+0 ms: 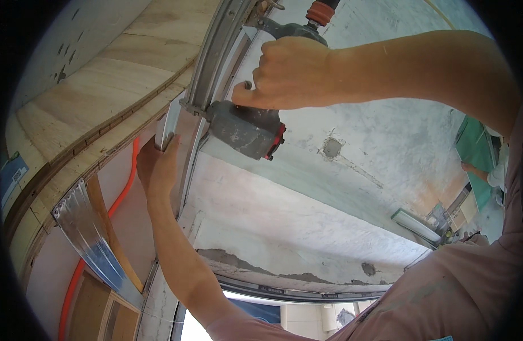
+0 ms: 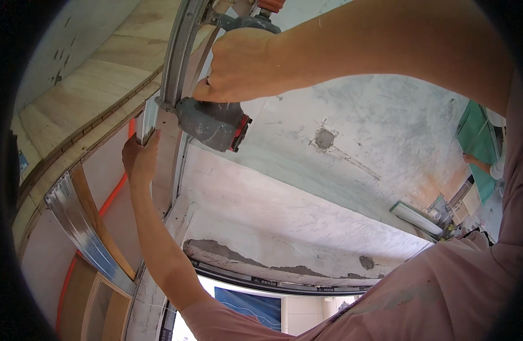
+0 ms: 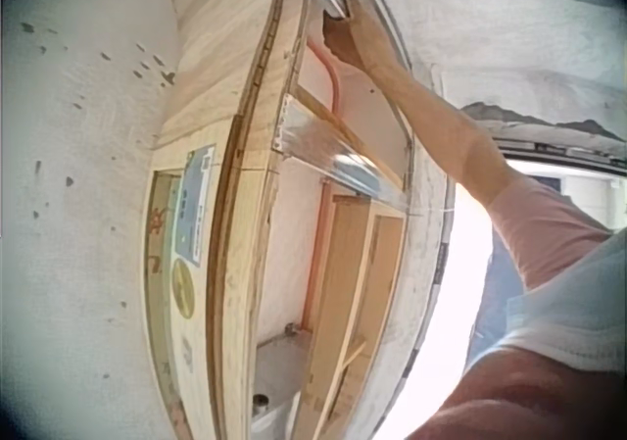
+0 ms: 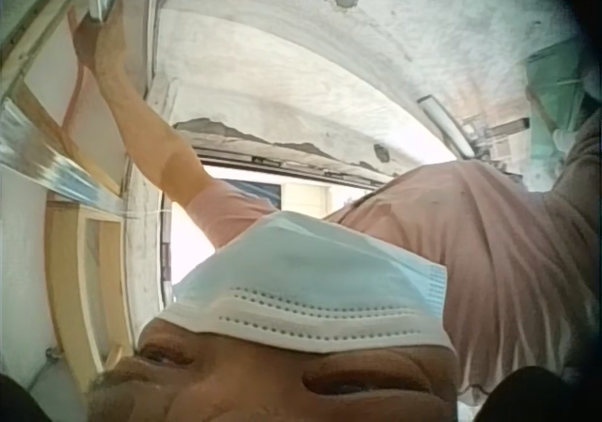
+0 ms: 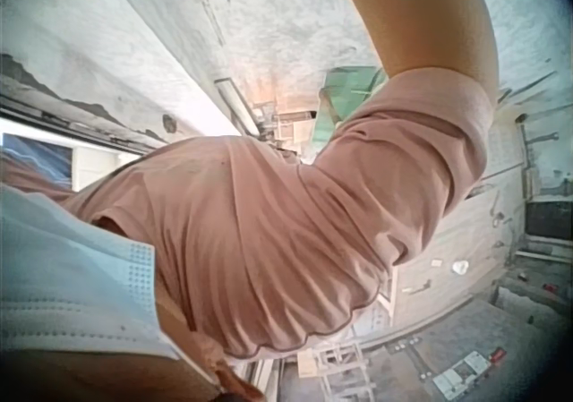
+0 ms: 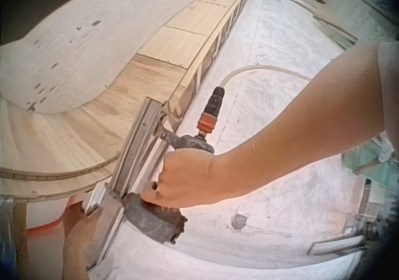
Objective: Cutting metal studs with an angle grinder and attaching them to a ceiling frame using a nail gun and hammer.
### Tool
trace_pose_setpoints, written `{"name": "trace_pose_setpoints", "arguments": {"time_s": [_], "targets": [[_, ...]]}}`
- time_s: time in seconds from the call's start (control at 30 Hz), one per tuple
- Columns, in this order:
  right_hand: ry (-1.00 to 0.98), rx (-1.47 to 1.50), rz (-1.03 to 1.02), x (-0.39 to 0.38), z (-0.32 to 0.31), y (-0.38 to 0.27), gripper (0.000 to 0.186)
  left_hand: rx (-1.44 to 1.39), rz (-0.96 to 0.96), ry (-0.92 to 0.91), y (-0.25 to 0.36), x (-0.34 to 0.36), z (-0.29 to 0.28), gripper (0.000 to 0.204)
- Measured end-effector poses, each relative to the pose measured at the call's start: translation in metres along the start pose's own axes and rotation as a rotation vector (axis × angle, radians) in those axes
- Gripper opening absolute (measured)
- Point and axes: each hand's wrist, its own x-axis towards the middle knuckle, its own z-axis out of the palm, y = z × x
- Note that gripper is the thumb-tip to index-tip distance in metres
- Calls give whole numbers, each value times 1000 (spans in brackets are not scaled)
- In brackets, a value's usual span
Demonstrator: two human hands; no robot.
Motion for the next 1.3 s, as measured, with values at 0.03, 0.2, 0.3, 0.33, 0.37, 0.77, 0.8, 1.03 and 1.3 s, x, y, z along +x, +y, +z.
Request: {"name": "trace_pose_setpoints", "arguments": {"time_s": [0.03, 0.2, 0.3, 0.33, 0.37, 0.77, 0.8, 1.03, 1.3], "targets": [[-3, -1, 2, 0, -1, 0, 49, -10, -3, 1, 2, -2, -1, 46], [-38, 20, -65, -4, -7, 0, 49, -13, 0, 9, -4, 0, 2, 46], [2, 2, -36, -7, -3, -1, 49, -35, 35, 24, -6, 2, 3, 45], [4, 5, -36, -6, -3, -1, 49, -44, 25, 3, -4, 1, 2, 45], [3, -5, -28, -5, -4, -1, 49, -54, 15, -17, -3, 1, 1, 45], [-1, -20, -23, 2, -10, 2, 51, -25, 19, 16, -17, 6, 7, 48], [13, -14, -44, 6, -9, 2, 52, -22, 3, 20, -21, 5, 6, 48], [10, -42, -20, -4, -9, 1, 49, 2, 3, -24, -2, 4, 3, 46], [0, 35, -64, -8, -10, -7, 47, -30, 7, -24, -3, -1, 1, 42]]}}
